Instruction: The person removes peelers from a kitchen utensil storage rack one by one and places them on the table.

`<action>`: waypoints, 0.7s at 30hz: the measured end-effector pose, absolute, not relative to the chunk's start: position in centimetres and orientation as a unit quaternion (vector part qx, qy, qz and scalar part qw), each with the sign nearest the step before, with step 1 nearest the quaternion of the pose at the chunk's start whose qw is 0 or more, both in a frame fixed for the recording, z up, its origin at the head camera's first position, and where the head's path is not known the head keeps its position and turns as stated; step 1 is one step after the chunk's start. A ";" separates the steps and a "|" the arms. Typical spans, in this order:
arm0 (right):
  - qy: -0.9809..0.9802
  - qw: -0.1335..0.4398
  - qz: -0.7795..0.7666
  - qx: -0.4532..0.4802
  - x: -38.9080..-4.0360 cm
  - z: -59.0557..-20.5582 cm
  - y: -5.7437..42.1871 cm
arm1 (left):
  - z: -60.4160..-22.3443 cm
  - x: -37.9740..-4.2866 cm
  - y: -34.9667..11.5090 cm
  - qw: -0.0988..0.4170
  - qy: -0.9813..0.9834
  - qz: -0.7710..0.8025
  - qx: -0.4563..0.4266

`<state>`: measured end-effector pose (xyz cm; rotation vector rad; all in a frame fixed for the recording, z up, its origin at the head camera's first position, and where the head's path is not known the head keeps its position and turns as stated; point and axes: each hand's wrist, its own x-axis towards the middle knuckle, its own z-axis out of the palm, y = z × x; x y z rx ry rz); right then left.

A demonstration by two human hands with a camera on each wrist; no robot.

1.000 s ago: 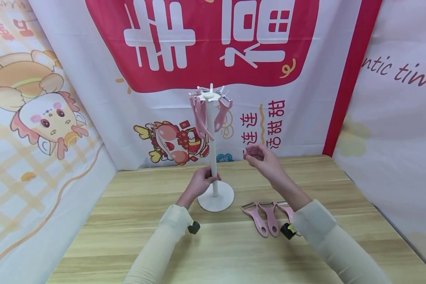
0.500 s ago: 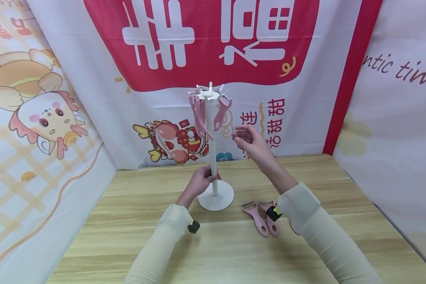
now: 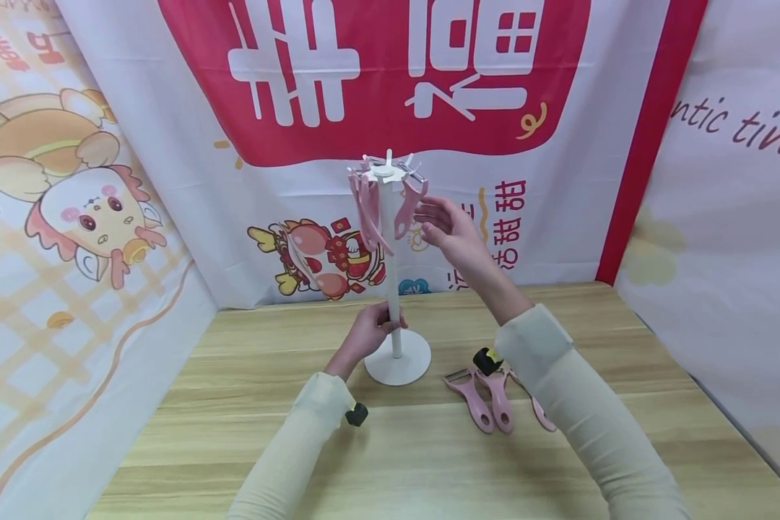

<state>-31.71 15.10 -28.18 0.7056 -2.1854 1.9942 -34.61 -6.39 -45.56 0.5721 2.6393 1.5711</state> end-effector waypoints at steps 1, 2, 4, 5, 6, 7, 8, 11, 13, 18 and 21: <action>-0.715 0.048 0.657 0.233 -31.8 -28.0 15.0 | -45.6 -34.6 -6.4 0.009 0.845 0.503 0.182; -0.714 0.046 0.658 0.235 -31.9 -27.8 14.8 | -45.6 -34.6 -6.4 0.009 0.845 0.503 0.181; -0.711 0.045 0.661 0.236 -32.0 -27.4 14.6 | -45.6 -34.6 -6.4 0.009 0.845 0.503 0.180; -0.710 0.044 0.661 0.237 -32.0 -27.3 14.5 | -45.6 -34.6 -6.4 0.009 0.845 0.503 0.180; -0.710 0.044 0.662 0.237 -32.1 -27.1 14.4 | -45.6 -34.6 -6.4 0.009 0.845 0.503 0.180; -0.709 0.042 0.662 0.238 -32.1 -27.0 14.4 | -45.6 -34.6 -6.3 0.008 0.844 0.504 0.181; -0.709 0.043 0.662 0.239 -32.2 -26.9 14.3 | -45.5 -34.6 -6.3 0.007 0.845 0.503 0.182; -0.706 0.041 0.662 0.248 -32.4 -26.8 14.0 | -45.5 -34.5 -6.4 0.005 0.844 0.503 0.185; -0.704 0.038 0.662 0.254 -32.5 -26.8 13.9 | -45.5 -34.5 -6.4 0.004 0.844 0.504 0.186; -0.698 0.036 0.667 0.258 -32.7 -26.6 13.8 | -45.6 -34.6 -6.4 0.004 0.842 0.507 0.184; -0.697 0.040 0.669 0.254 -32.8 -26.6 13.8 | -45.6 -34.6 -6.4 0.002 0.843 0.505 0.186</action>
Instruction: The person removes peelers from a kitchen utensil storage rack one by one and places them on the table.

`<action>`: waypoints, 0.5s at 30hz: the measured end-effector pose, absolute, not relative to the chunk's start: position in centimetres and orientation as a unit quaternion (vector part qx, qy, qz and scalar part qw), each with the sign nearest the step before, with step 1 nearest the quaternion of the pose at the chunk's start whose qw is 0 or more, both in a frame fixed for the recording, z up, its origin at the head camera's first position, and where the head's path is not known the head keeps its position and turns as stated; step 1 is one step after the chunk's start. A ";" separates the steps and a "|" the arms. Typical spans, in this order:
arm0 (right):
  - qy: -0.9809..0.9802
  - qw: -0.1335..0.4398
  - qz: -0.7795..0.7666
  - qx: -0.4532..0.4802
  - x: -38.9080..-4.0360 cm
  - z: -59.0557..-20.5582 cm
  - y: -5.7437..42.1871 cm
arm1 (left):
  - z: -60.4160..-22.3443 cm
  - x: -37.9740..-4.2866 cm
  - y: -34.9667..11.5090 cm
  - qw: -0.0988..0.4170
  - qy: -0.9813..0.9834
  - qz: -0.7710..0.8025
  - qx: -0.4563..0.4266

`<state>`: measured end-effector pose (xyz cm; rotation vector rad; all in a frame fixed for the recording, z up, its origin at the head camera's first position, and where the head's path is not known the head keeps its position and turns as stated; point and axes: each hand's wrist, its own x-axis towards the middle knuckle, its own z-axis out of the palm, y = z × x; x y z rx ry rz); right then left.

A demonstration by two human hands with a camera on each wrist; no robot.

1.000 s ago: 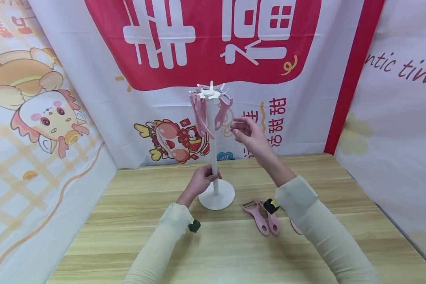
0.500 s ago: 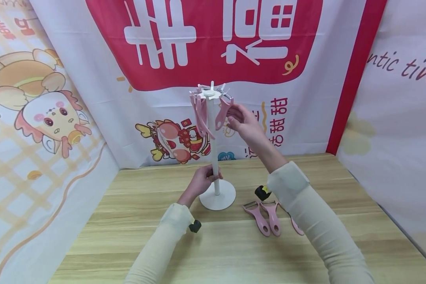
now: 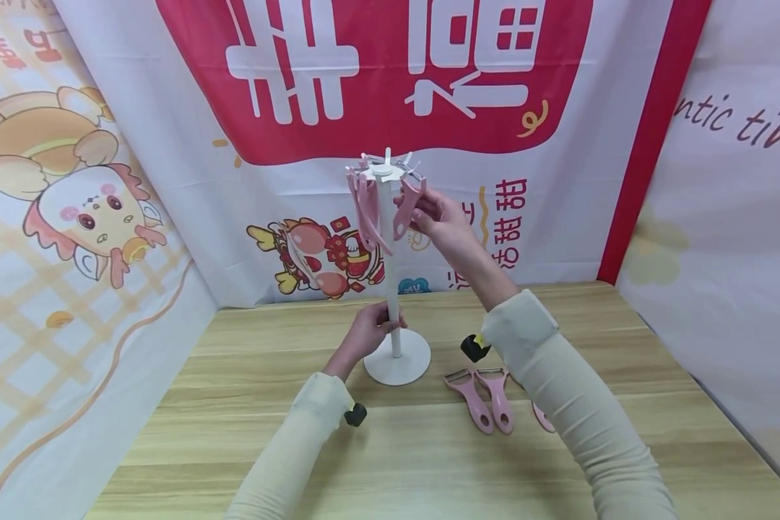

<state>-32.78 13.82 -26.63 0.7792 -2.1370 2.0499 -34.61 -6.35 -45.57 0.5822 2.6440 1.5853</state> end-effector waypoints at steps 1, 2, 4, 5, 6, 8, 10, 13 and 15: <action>-0.697 0.041 0.670 0.252 -32.8 -26.6 13.8 | -45.5 -34.6 -6.4 0.002 0.843 0.505 0.186; -0.698 0.042 0.670 0.251 -32.8 -26.6 13.8 | -45.5 -34.6 -6.4 0.001 0.844 0.504 0.185; -0.699 0.045 0.670 0.246 -32.8 -26.6 13.8 | -45.4 -34.5 -6.4 0.003 0.846 0.501 0.183; -0.701 0.046 0.669 0.243 -32.8 -26.6 13.7 | -45.4 -34.5 -6.4 0.004 0.846 0.501 0.181; -0.701 0.048 0.669 0.242 -32.8 -26.6 13.7 | -45.4 -34.4 -6.4 0.006 0.847 0.500 0.180; -0.700 0.050 0.670 0.242 -32.9 -26.6 13.7 | -45.3 -34.4 -6.4 0.007 0.848 0.499 0.178; -0.698 0.052 0.672 0.242 -33.0 -26.7 13.7 | -45.3 -34.4 -6.4 0.007 0.848 0.499 0.178; -0.691 0.055 0.679 0.242 -33.1 -26.6 13.8 | -45.3 -34.3 -6.4 0.006 0.848 0.500 0.177; -0.691 0.060 0.679 0.240 -33.1 -26.5 13.8 | -45.2 -34.3 -6.4 0.008 0.848 0.501 0.174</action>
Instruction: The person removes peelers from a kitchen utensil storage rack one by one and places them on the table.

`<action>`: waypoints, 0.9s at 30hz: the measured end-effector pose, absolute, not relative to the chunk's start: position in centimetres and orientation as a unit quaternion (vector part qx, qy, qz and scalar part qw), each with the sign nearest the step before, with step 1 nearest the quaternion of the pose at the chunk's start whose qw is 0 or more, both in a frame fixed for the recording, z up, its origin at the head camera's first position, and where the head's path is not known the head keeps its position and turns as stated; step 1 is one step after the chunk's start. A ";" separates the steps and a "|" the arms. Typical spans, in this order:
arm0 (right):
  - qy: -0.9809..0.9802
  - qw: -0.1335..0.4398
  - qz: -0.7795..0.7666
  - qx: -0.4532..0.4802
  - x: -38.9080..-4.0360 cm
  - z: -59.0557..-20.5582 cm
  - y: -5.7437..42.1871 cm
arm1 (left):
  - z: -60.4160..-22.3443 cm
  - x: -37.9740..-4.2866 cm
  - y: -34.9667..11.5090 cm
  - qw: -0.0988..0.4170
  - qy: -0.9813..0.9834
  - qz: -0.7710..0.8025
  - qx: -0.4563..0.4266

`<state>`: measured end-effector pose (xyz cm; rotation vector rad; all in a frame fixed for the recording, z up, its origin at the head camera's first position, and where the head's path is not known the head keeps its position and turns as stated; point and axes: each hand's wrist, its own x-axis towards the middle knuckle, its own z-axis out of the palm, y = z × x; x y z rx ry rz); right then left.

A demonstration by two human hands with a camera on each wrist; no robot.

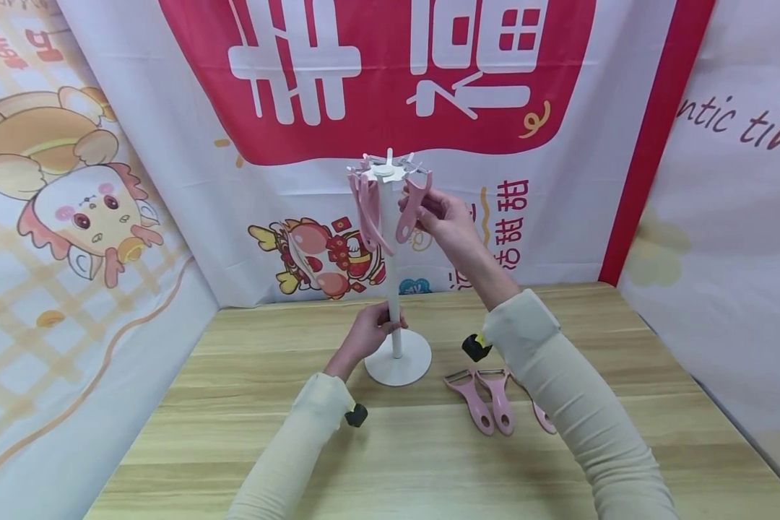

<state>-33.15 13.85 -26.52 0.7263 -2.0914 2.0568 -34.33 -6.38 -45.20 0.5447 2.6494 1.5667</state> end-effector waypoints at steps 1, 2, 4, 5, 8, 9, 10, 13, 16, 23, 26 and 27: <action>-0.690 0.062 0.680 0.240 -33.2 -26.5 13.9 | -45.2 -34.3 -6.4 0.009 0.848 0.502 0.173; -0.690 0.061 0.681 0.238 -33.2 -26.4 13.9 | -45.2 -34.3 -6.4 0.009 0.848 0.502 0.172; -0.690 0.062 0.680 0.237 -33.3 -26.2 13.9 | -45.2 -34.4 -6.4 0.009 0.848 0.502 0.172; -0.691 0.064 0.680 0.238 -33.3 -26.1 13.9 | -45.2 -34.4 -6.4 0.009 0.848 0.502 0.171; -0.688 0.069 0.681 0.239 -33.4 -25.8 14.0 | -45.2 -34.5 -6.4 0.008 0.848 0.501 0.171; -0.688 0.072 0.681 0.239 -33.4 -25.6 14.0 | -45.2 -34.5 -6.4 0.008 0.849 0.500 0.171; -0.688 0.075 0.682 0.237 -33.4 -25.5 14.0 | -45.2 -34.6 -6.4 0.008 0.849 0.500 0.171; -0.688 0.079 0.684 0.231 -33.5 -25.3 14.0 | -45.2 -34.6 -6.4 0.009 0.849 0.500 0.170; -0.683 0.076 0.691 0.227 -33.5 -25.1 14.0 | -45.2 -34.6 -6.4 0.011 0.849 0.500 0.169; -0.675 0.074 0.701 0.217 -33.4 -24.8 14.4 | -45.2 -34.6 -6.5 0.018 0.849 0.501 0.168; -0.674 0.076 0.703 0.215 -33.3 -24.9 14.6 | -45.1 -34.6 -6.4 0.020 0.849 0.500 0.169; -0.676 0.078 0.701 0.213 -33.4 -25.0 14.6 | -45.1 -34.6 -6.4 0.020 0.849 0.500 0.169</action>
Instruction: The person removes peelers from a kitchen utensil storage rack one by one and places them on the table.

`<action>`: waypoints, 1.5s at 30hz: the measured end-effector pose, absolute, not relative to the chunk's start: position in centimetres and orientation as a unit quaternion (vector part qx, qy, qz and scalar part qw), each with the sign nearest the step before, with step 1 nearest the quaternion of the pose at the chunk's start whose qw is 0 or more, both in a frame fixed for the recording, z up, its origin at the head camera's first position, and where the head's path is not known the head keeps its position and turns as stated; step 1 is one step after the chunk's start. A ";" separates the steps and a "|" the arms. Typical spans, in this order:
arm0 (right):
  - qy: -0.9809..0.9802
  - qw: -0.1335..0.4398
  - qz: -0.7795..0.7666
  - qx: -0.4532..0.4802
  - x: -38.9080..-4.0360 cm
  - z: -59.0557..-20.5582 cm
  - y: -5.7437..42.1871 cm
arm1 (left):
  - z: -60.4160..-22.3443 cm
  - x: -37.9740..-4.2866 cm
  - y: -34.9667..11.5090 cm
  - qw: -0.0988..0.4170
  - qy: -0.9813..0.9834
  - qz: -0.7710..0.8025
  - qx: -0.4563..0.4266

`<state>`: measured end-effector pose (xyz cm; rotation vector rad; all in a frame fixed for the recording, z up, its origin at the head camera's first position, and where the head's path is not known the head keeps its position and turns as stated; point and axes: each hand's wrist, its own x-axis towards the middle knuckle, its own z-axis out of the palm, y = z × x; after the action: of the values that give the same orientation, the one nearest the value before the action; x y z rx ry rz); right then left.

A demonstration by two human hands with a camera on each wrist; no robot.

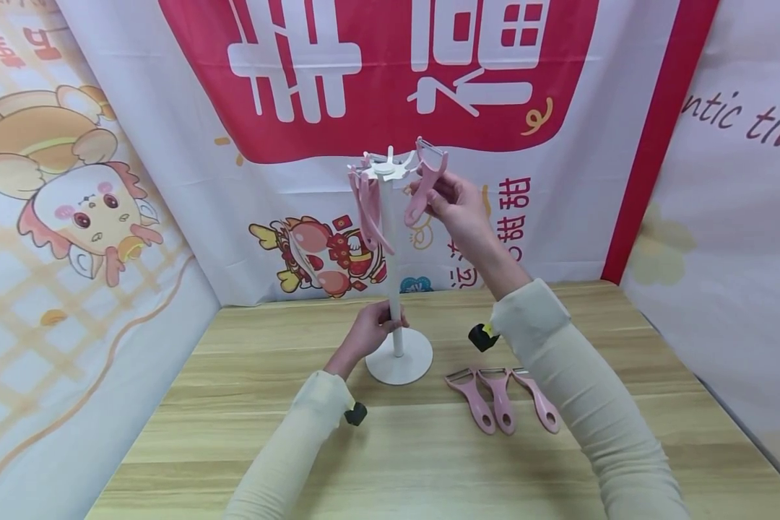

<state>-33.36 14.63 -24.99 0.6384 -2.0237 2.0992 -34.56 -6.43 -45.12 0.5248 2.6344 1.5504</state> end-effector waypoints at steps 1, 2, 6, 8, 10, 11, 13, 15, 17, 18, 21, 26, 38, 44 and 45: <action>-0.676 0.079 0.701 0.213 -33.3 -25.1 14.7 | -45.1 -34.5 -6.4 0.020 0.850 0.499 0.168; -0.678 0.082 0.698 0.213 -33.3 -25.2 14.8 | -45.1 -34.5 -6.4 0.021 0.850 0.499 0.168; -0.669 0.080 0.707 0.215 -33.2 -25.8 15.3 | -45.1 -34.5 -6.4 0.024 0.852 0.497 0.165; -0.667 0.080 0.709 0.214 -33.1 -26.1 15.5 | -45.2 -34.5 -6.4 0.025 0.851 0.497 0.167; -0.663 0.078 0.714 0.212 -33.0 -26.4 15.6 | -45.3 -34.5 -6.4 0.024 0.849 0.499 0.170; -0.665 0.080 0.712 0.211 -33.0 -26.5 15.7 | -45.3 -34.5 -6.4 0.024 0.848 0.501 0.170; -0.671 0.082 0.707 0.208 -32.9 -26.7 15.8 | -45.4 -34.4 -6.4 0.023 0.848 0.502 0.171; -0.672 0.082 0.707 0.205 -32.8 -26.9 16.0 | -45.4 -34.4 -6.4 0.024 0.847 0.503 0.170; -0.672 0.078 0.709 0.199 -32.7 -27.1 16.2 | -45.4 -34.4 -6.4 0.025 0.847 0.504 0.168; -0.673 0.076 0.709 0.196 -32.6 -27.2 16.4 | -45.5 -34.4 -6.4 0.025 0.847 0.504 0.168; -0.680 0.070 0.704 0.194 -32.2 -27.5 16.8 | -45.4 -34.4 -6.5 0.028 0.847 0.505 0.164; -0.670 0.054 0.713 0.198 -31.6 -28.1 17.4 | -45.6 -34.5 -6.5 0.033 0.848 0.505 0.158; -0.587 -0.002 0.785 0.196 -30.8 -28.8 18.4 | -45.5 -34.5 -6.4 0.028 0.848 0.506 0.157; -0.619 0.001 0.765 0.179 -30.0 -29.2 19.0 | -45.3 -34.6 -6.4 0.026 0.850 0.501 0.161; -0.619 0.000 0.764 0.181 -29.9 -29.3 19.1 | -45.3 -34.6 -6.4 0.025 0.850 0.501 0.162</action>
<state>-29.91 19.07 -29.30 0.5674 -1.9439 2.4015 -34.61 -6.36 -45.29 0.5007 2.6272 1.5491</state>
